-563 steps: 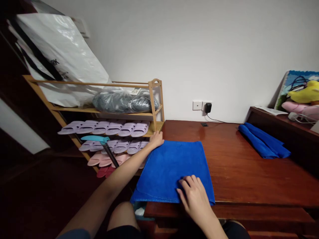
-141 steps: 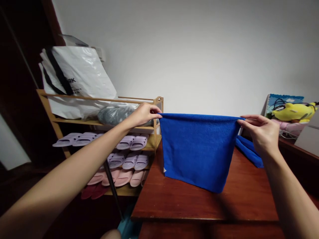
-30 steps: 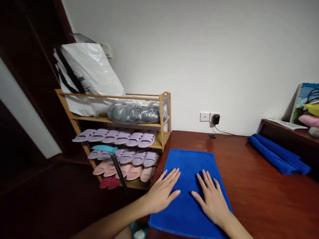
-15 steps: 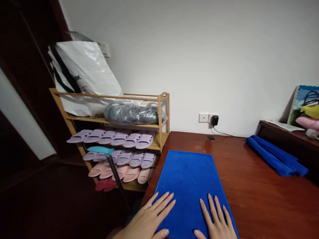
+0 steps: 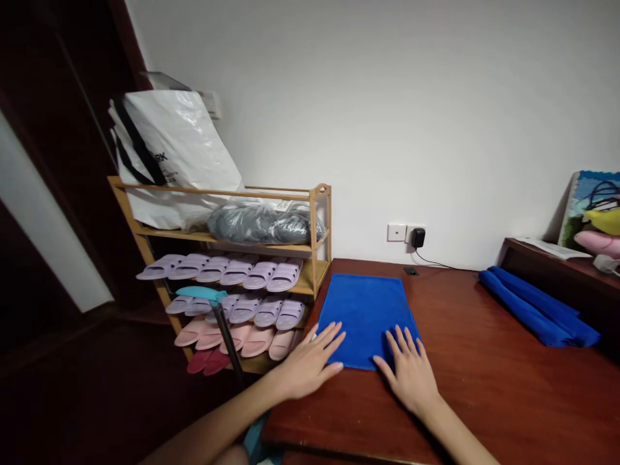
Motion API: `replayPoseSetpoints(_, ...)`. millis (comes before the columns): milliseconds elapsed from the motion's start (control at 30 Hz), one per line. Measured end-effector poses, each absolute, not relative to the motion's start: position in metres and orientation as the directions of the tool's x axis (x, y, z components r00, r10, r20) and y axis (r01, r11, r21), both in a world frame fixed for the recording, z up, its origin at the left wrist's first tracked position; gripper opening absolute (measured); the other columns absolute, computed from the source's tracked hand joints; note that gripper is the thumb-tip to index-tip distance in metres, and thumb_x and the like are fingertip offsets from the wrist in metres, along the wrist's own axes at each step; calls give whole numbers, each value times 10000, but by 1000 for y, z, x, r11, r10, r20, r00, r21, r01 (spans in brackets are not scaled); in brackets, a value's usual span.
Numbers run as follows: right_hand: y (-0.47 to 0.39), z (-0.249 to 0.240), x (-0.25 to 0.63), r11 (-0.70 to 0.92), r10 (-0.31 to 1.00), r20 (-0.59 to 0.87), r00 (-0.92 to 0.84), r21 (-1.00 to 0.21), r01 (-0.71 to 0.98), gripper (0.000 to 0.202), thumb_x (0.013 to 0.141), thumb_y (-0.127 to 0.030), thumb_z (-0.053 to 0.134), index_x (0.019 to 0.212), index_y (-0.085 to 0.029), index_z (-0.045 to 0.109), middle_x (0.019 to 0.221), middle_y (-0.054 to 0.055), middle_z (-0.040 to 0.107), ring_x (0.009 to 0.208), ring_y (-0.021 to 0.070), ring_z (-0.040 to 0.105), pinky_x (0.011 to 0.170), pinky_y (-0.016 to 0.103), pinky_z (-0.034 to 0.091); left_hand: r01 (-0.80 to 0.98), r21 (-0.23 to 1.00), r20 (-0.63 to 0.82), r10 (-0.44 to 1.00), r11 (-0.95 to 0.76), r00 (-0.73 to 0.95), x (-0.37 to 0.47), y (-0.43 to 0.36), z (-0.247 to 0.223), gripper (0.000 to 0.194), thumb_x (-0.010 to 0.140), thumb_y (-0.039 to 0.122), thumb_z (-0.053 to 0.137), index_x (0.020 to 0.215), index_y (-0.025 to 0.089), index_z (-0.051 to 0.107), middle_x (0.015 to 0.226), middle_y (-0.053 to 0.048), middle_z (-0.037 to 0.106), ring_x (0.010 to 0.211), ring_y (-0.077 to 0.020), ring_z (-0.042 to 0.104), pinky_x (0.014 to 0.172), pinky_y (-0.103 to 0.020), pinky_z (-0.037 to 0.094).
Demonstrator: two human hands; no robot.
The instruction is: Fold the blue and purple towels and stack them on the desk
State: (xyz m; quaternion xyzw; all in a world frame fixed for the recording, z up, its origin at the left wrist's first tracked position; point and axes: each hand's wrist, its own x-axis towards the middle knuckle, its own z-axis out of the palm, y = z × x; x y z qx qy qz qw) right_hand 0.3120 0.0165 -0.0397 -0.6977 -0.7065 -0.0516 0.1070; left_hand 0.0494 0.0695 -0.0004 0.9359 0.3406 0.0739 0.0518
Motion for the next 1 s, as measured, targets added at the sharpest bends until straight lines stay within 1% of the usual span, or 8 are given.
replayPoseSetpoints(100,2,-54,303,6,973,230,8,-60,998,768,824,-739,220,1416,-269,358,1486,76,274,1383,329,193,1087,550,212,591,175,113,612,-788,783,46,51,-9,692,932,608,267,1492,215,163,1542,-67,136,1413,-262,123,1136,-448,164)
replayPoseSetpoints(167,1,-59,302,13,979,206,-1,-59,998,785,813,-754,211,1428,-281,325,1495,79,249,1385,344,170,1082,561,201,594,191,102,617,-782,780,44,50,-14,708,924,623,266,1493,214,160,1541,-62,144,1412,-274,125,1134,-449,162)
replayPoseSetpoints(300,34,-52,307,19,991,133,-8,-82,996,820,808,-765,173,1453,-269,267,1516,90,196,1399,334,111,1095,545,156,617,218,69,642,-756,763,51,83,-15,664,951,580,226,1486,188,193,1538,-64,163,1416,-257,103,1141,-446,121)
replayPoseSetpoints(433,81,-43,313,-10,998,53,16,-106,994,845,804,-771,135,1467,-256,232,1532,94,150,1409,322,67,1095,551,121,630,237,65,659,-740,750,62,127,-13,651,954,564,238,1475,173,235,1530,-75,189,1416,-249,107,1137,-449,117)
replayPoseSetpoints(633,114,-46,316,1,999,54,5,-108,994,838,813,-760,113,1474,-253,211,1535,96,149,1413,304,61,1096,546,106,656,261,64,691,-708,720,67,161,-16,622,963,541,215,1462,174,275,1523,-70,220,1414,-236,136,1135,-441,109)
replayPoseSetpoints(833,120,-49,317,12,996,86,-3,-109,994,786,841,-726,109,1470,-269,224,1532,91,170,1415,282,71,1096,528,118,653,242,148,692,-718,706,68,168,-24,579,970,513,238,1437,185,331,1505,-67,277,1406,-214,183,1134,-436,132)
replayPoseSetpoints(933,119,-50,315,13,992,126,1,-109,994,778,853,-709,100,1471,-255,225,1533,102,167,1417,267,75,1098,517,120,657,204,254,688,-726,680,68,166,-27,550,978,490,241,1419,186,367,1498,-64,299,1403,-190,195,1141,-408,130)
replayPoseSetpoints(1000,116,-50,322,29,987,158,-11,-108,994,744,862,-697,122,1467,-277,229,1541,70,152,1421,232,63,1112,483,104,651,182,297,673,-737,678,68,164,-30,529,982,479,242,1407,201,388,1493,-54,314,1400,-176,205,1143,-389,129)
